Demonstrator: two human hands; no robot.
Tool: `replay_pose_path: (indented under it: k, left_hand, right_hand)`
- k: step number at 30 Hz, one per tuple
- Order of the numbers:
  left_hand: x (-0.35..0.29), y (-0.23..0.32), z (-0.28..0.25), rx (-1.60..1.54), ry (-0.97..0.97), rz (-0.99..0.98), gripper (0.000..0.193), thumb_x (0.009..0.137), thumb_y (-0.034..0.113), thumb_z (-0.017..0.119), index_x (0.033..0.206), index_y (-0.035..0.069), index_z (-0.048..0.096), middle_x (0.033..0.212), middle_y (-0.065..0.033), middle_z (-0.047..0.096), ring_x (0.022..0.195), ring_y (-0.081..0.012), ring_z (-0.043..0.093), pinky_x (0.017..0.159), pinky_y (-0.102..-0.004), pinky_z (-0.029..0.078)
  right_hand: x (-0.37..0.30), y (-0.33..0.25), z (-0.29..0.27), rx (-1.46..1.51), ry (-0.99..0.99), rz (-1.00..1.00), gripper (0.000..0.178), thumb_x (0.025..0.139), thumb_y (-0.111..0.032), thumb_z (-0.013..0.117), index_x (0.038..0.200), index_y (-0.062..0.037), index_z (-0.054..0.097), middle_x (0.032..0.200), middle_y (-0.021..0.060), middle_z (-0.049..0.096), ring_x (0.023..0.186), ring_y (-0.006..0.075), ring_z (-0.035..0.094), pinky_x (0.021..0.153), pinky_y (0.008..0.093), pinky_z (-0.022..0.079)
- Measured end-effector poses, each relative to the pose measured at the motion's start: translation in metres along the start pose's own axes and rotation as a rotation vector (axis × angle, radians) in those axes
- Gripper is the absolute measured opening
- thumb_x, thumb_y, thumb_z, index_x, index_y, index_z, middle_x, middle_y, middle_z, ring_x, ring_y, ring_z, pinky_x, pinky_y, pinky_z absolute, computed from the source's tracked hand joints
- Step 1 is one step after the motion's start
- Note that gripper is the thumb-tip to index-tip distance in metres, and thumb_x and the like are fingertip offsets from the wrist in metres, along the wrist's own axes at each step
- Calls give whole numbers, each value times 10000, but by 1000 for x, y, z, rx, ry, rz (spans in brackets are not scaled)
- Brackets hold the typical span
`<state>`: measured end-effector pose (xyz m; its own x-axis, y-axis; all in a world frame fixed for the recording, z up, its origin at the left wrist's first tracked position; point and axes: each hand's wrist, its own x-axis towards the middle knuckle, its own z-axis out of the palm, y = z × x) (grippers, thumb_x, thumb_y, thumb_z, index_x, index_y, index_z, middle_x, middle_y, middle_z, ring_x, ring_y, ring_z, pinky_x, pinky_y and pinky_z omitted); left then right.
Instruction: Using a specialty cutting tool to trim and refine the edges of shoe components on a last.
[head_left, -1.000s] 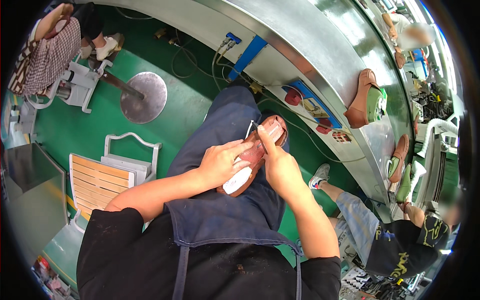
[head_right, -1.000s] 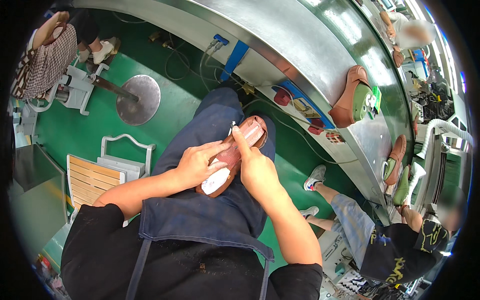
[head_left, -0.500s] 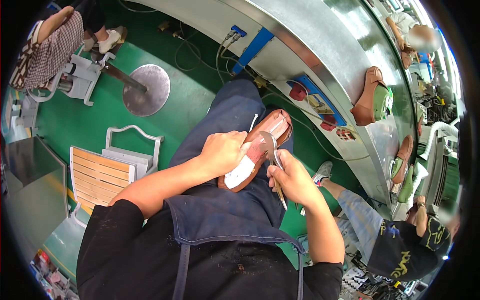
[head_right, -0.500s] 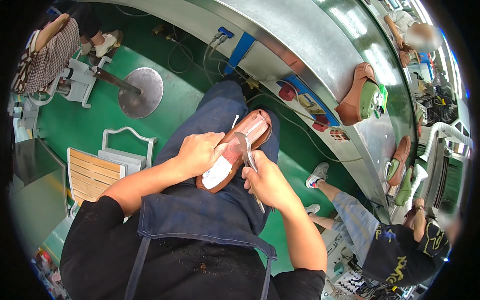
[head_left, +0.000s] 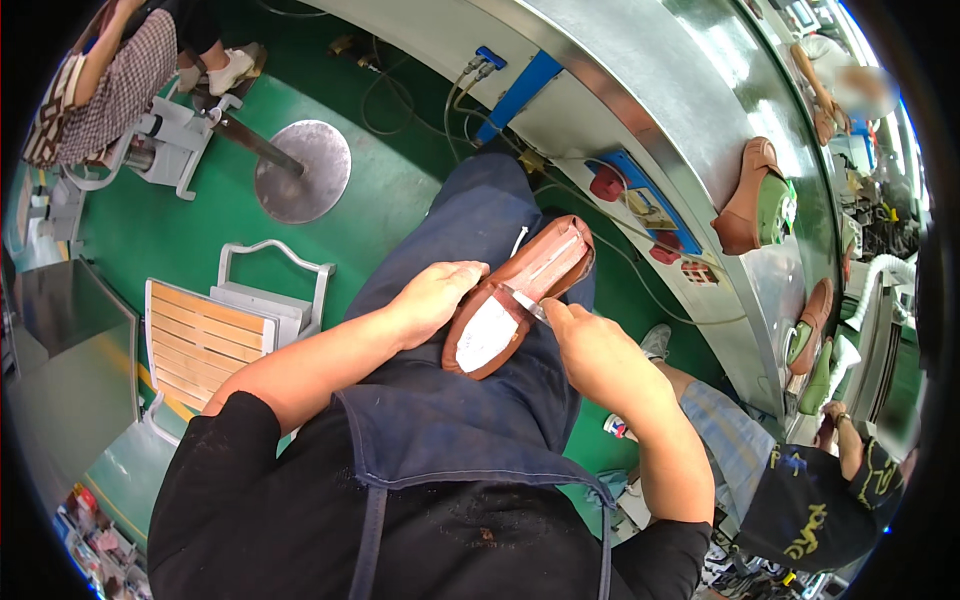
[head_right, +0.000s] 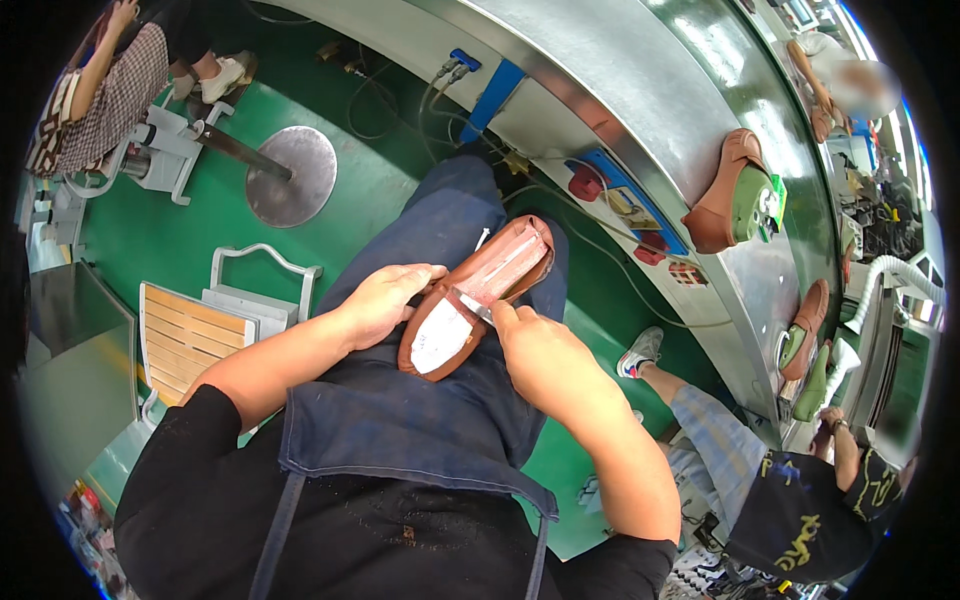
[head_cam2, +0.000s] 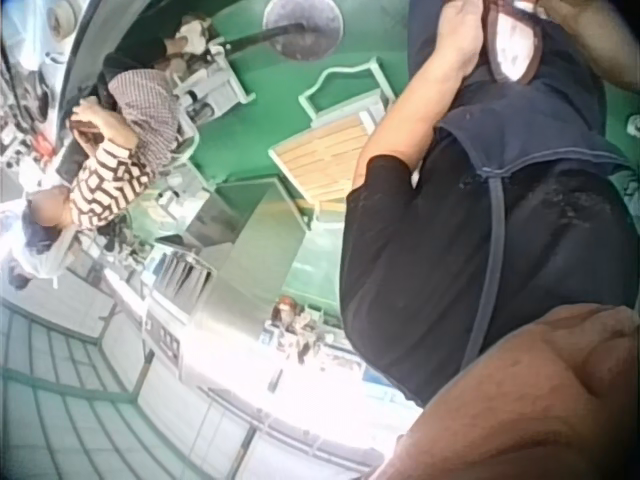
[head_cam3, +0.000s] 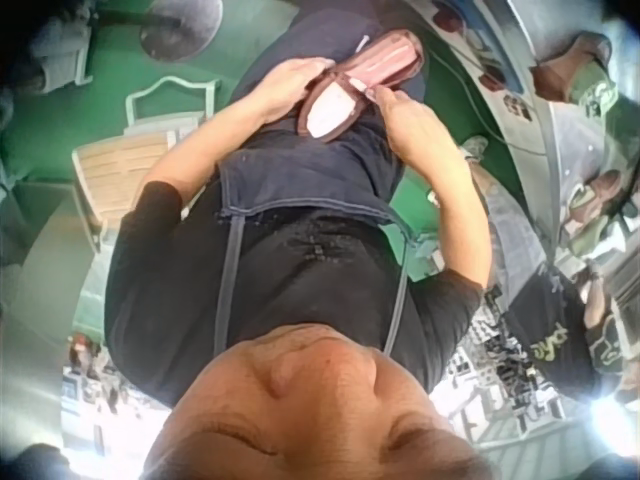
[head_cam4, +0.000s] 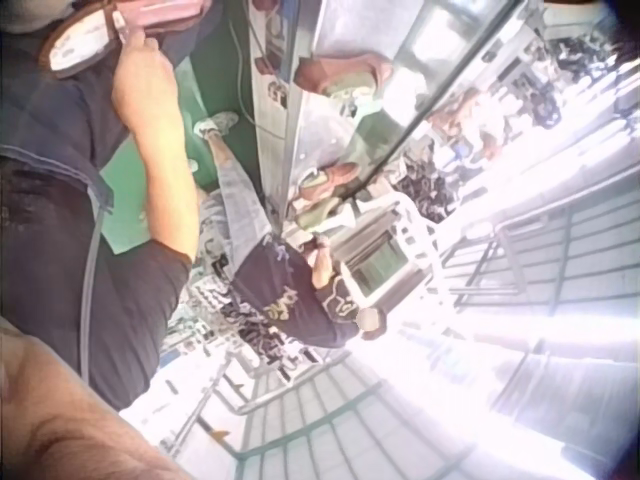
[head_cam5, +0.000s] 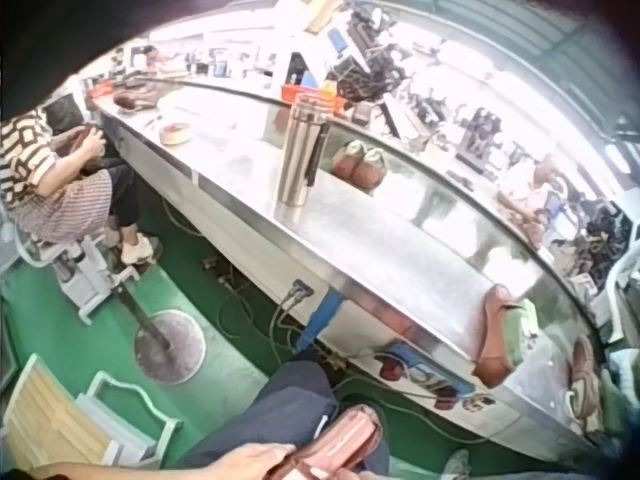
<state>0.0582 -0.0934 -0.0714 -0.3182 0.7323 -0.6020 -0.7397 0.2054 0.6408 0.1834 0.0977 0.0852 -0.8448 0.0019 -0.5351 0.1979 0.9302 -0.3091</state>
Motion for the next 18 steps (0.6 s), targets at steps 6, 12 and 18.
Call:
replay_pose_path:
  k: [6,12,18]
  left_hand:
    - [0,4,6,-325,-51,-259,522,1169,331,439,1448,-99,536,1412,-236,642,1274,-322,647,1140,-438,493]
    - [10,5,9,-444,-120,-385,519,1168,363,435,1394,-84,573,1370,-211,672,1212,-315,683,1095,-451,533]
    - [18,-9,5,-429,-191,-351,540,1157,416,458,1383,-56,593,1330,-187,698,1181,-293,700,1071,-439,554]
  right_hand:
    - [11,-4,5,-327,101,-79,348,939,-94,589,1269,14,610,988,173,693,924,321,746,766,432,624]
    - [17,-3,-6,-333,61,-153,317,933,-95,598,1231,10,619,960,181,697,881,326,751,744,441,619]
    - [20,14,-4,-34,-56,-116,363,917,-20,645,1272,22,582,968,227,674,886,422,702,774,498,576]
